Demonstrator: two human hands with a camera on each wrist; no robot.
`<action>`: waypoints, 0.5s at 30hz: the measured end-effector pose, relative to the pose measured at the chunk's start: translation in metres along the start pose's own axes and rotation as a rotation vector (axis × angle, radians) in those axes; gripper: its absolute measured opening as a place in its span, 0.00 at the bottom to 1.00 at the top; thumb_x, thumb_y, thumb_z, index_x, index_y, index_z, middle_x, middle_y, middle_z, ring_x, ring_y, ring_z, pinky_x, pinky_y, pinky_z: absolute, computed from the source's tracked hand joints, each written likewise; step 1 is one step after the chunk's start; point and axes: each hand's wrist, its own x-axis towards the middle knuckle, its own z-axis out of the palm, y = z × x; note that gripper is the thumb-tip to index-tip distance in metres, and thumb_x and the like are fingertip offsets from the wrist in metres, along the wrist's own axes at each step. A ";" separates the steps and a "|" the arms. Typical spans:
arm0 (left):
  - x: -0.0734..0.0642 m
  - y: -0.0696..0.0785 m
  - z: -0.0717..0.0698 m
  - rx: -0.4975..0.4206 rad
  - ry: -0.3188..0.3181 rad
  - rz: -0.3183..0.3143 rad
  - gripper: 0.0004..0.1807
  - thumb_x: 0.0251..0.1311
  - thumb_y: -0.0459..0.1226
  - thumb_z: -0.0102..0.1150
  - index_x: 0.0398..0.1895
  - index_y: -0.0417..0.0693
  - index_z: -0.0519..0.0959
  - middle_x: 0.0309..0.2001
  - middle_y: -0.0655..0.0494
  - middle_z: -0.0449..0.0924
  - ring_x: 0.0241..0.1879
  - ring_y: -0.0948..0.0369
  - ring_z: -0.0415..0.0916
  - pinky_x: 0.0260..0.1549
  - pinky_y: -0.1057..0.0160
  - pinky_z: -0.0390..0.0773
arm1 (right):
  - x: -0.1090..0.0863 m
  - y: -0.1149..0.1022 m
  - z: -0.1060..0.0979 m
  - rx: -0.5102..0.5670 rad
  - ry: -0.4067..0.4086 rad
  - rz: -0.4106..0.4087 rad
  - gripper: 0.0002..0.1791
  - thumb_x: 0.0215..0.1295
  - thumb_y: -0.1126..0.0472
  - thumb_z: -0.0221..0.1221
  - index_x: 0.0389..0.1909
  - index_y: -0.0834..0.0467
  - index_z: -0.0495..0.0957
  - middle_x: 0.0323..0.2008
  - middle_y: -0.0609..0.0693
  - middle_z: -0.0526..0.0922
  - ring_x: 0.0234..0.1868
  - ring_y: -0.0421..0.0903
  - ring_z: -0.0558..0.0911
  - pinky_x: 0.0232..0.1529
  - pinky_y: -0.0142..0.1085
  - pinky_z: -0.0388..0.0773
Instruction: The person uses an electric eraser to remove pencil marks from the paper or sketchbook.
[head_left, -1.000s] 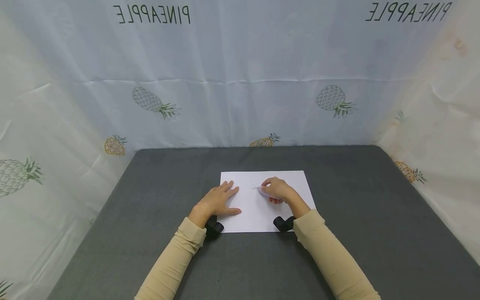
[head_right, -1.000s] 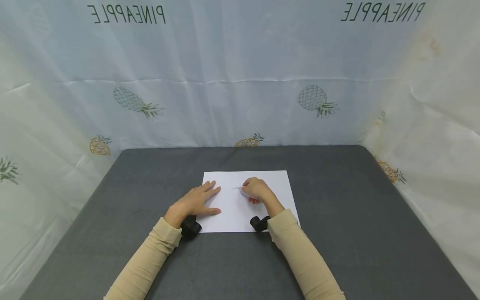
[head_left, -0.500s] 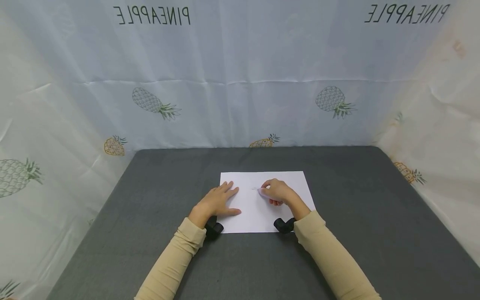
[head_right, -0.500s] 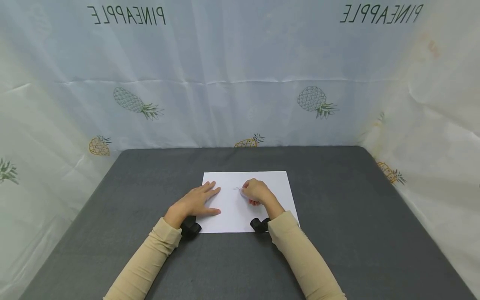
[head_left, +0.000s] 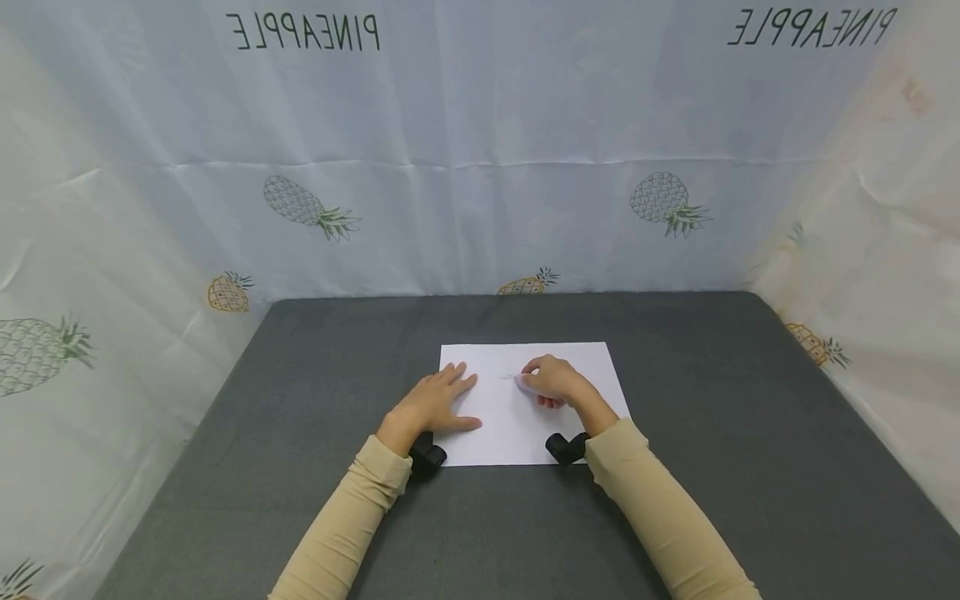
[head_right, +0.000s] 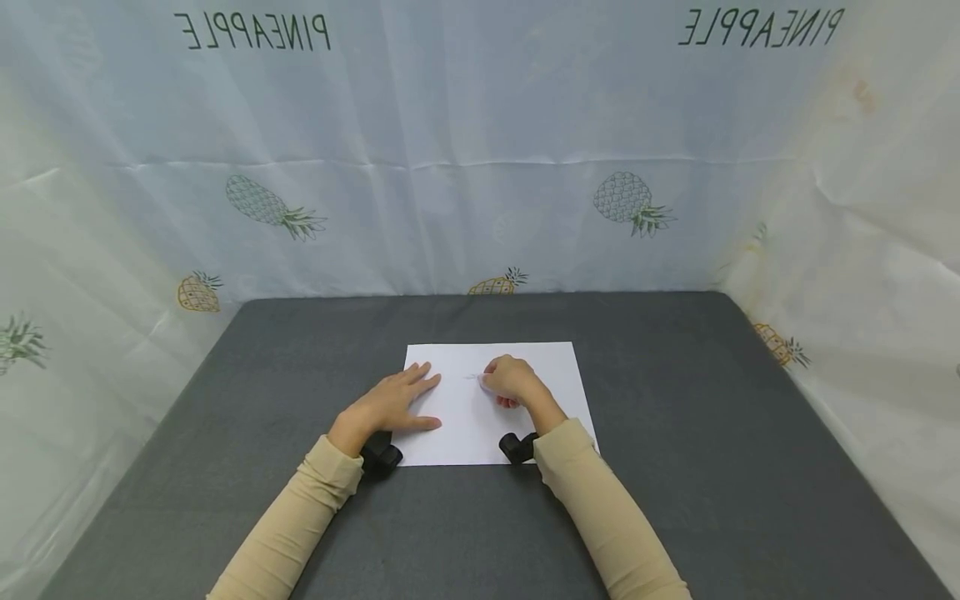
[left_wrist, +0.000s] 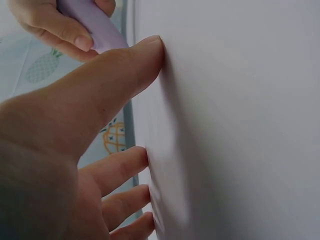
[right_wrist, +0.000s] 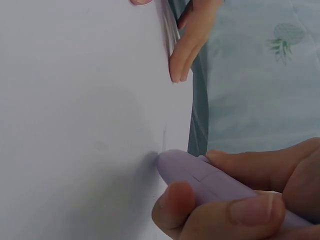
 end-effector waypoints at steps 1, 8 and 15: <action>0.000 0.000 0.000 -0.001 -0.001 0.001 0.43 0.58 0.59 0.59 0.74 0.53 0.59 0.78 0.47 0.49 0.78 0.47 0.46 0.73 0.43 0.55 | 0.000 0.000 0.000 -0.008 -0.010 0.004 0.19 0.70 0.56 0.52 0.58 0.59 0.75 0.13 0.49 0.70 0.14 0.40 0.67 0.15 0.28 0.64; 0.000 0.000 0.001 -0.007 0.006 0.009 0.43 0.58 0.59 0.59 0.74 0.52 0.59 0.78 0.47 0.50 0.78 0.47 0.46 0.73 0.43 0.55 | 0.000 0.001 -0.003 -0.030 0.019 0.001 0.19 0.70 0.56 0.52 0.57 0.59 0.75 0.12 0.48 0.70 0.13 0.40 0.67 0.14 0.28 0.65; 0.000 0.001 -0.001 -0.005 -0.002 0.001 0.43 0.58 0.59 0.59 0.74 0.52 0.59 0.78 0.47 0.49 0.78 0.47 0.46 0.73 0.44 0.55 | 0.001 0.001 -0.003 -0.018 0.001 0.003 0.19 0.70 0.56 0.53 0.58 0.59 0.75 0.12 0.48 0.70 0.13 0.40 0.65 0.14 0.28 0.64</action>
